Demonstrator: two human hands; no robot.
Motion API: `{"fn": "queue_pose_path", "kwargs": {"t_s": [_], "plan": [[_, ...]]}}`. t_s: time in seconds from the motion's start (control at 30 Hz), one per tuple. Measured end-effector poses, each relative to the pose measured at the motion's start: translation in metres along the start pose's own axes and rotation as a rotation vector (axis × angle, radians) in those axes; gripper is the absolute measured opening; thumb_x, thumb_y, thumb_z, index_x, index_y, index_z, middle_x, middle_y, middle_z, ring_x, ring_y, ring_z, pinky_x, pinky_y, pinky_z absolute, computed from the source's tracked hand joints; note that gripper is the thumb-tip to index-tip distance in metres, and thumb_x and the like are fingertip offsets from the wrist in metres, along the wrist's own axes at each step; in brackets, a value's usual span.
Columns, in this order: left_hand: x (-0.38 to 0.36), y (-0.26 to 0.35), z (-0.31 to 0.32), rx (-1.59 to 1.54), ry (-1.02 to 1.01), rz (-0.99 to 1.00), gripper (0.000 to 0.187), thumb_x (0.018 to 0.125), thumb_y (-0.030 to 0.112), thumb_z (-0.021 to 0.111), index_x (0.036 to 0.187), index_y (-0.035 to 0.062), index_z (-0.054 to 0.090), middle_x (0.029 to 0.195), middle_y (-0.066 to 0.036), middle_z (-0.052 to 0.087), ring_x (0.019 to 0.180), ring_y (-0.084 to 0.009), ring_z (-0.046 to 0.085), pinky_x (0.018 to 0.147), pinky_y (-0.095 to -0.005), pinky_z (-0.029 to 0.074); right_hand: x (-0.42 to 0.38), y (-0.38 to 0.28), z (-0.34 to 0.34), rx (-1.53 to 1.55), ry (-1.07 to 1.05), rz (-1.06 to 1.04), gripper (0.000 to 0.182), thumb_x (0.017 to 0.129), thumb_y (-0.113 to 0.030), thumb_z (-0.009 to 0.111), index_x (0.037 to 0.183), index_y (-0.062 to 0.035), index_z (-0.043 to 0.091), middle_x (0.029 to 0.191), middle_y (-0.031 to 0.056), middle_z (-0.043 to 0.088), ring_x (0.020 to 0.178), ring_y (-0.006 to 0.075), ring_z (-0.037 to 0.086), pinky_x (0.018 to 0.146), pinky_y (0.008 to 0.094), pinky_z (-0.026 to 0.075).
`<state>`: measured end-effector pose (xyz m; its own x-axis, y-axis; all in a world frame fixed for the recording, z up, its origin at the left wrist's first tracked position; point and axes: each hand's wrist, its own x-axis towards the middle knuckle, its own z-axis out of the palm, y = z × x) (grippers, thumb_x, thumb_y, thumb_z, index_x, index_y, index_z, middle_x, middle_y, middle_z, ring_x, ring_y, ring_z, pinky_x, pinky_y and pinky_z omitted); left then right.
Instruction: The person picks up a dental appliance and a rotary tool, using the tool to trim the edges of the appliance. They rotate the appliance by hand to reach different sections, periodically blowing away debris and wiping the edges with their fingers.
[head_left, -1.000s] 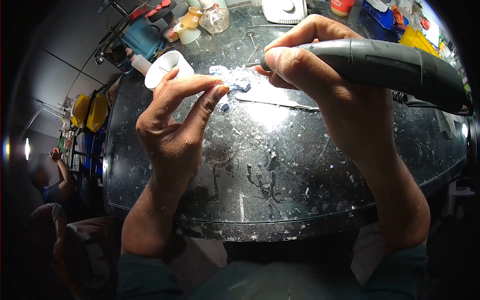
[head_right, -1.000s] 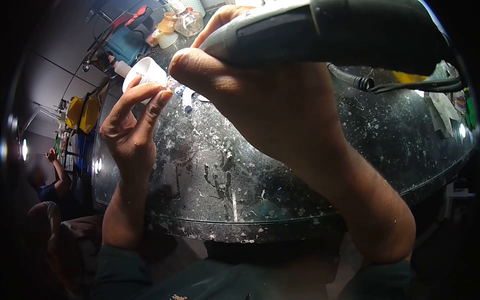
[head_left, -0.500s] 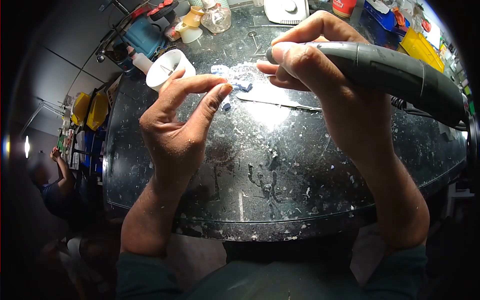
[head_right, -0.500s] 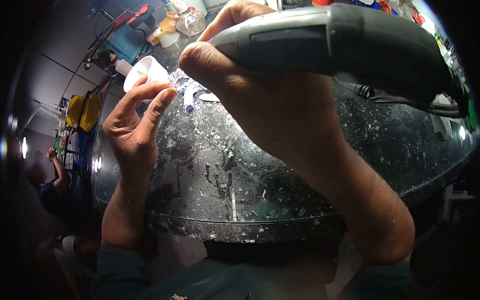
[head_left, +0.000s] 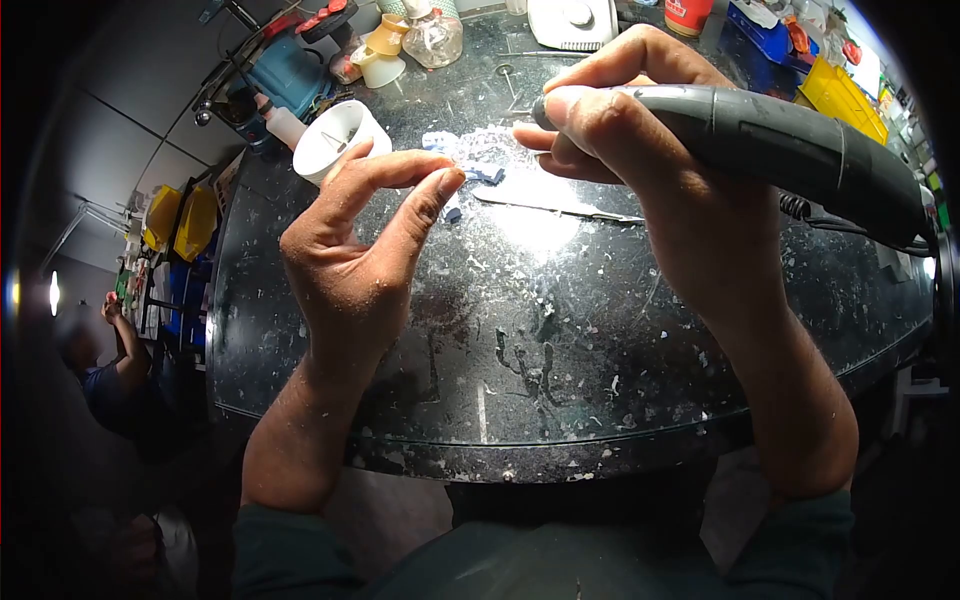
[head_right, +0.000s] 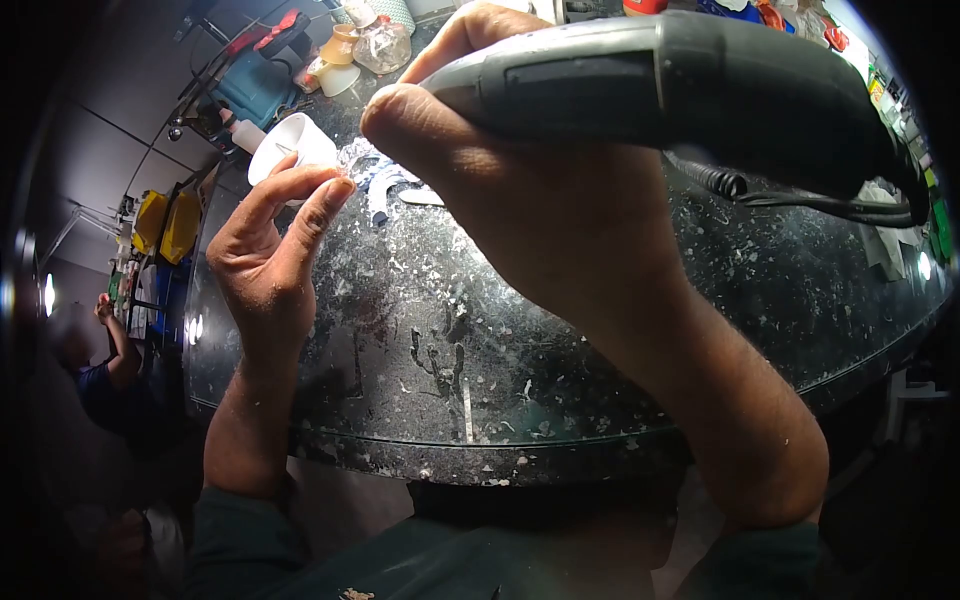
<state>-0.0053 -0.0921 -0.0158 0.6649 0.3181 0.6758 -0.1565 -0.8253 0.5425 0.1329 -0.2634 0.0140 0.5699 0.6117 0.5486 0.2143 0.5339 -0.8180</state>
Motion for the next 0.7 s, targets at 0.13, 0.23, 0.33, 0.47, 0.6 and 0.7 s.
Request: {"fn": "queue_pose_path", "kwargs": {"t_s": [0.13,0.23,0.33,0.47,0.6,0.7], "plan": [[0.000,0.000,-0.001,0.028,-0.005,0.016,0.011,0.085,0.006,0.077,0.096,0.0062,0.077,0.092,-0.005,0.075,0.090,-0.0132,0.068,0.111,-0.0461,0.036,0.000,0.009,-0.002,0.013,-0.017,0.020,0.023,0.092,-0.020,0.067,0.099,0.0010,0.062,0.090,0.0111,0.069,0.088,0.0219,0.074,0.086,0.0321,0.060],[0.001,0.000,-0.001,0.041,0.004,0.050,0.010,0.085,0.006,0.077,0.095,0.0070,0.077,0.092,-0.004,0.075,0.090,-0.0131,0.069,0.110,-0.0470,0.036,-0.001,-0.006,-0.001,0.026,-0.033,0.087,0.024,0.092,-0.021,0.067,0.100,0.0015,0.063,0.093,0.0116,0.069,0.089,0.0219,0.074,0.086,0.0321,0.060],[0.001,0.000,-0.001,0.067,0.013,0.077,0.010,0.085,0.005,0.076,0.094,0.0073,0.077,0.092,-0.004,0.075,0.089,-0.0132,0.069,0.109,-0.0471,0.037,0.000,-0.005,-0.002,0.064,-0.069,0.079,0.026,0.092,-0.021,0.068,0.101,0.0022,0.063,0.095,0.0119,0.069,0.092,0.0212,0.073,0.086,0.0311,0.060],[0.003,0.000,-0.001,0.078,0.021,0.118,0.010,0.085,0.005,0.077,0.094,0.0076,0.076,0.092,-0.004,0.075,0.089,-0.0135,0.069,0.108,-0.0470,0.037,0.002,0.025,-0.007,-0.027,-0.061,-0.075,0.027,0.092,-0.022,0.068,0.101,0.0027,0.064,0.096,0.0117,0.069,0.094,0.0198,0.072,0.086,0.0303,0.059],[0.004,0.000,0.000,0.105,0.032,0.172,0.012,0.084,0.005,0.077,0.095,0.0088,0.076,0.093,-0.003,0.075,0.089,-0.0136,0.070,0.108,-0.0470,0.038,-0.002,0.026,-0.004,-0.026,-0.034,-0.024,0.027,0.092,-0.023,0.069,0.102,0.0025,0.064,0.095,0.0122,0.070,0.092,0.0183,0.072,0.086,0.0291,0.058],[0.004,-0.002,-0.001,0.122,0.031,0.177,0.012,0.084,0.005,0.077,0.096,0.0092,0.076,0.093,-0.003,0.075,0.089,-0.0137,0.070,0.108,-0.0470,0.038,-0.004,0.028,-0.004,-0.056,-0.034,-0.097,0.027,0.092,-0.023,0.069,0.102,0.0020,0.064,0.094,0.0121,0.071,0.091,0.0171,0.072,0.084,0.0277,0.058]]}}
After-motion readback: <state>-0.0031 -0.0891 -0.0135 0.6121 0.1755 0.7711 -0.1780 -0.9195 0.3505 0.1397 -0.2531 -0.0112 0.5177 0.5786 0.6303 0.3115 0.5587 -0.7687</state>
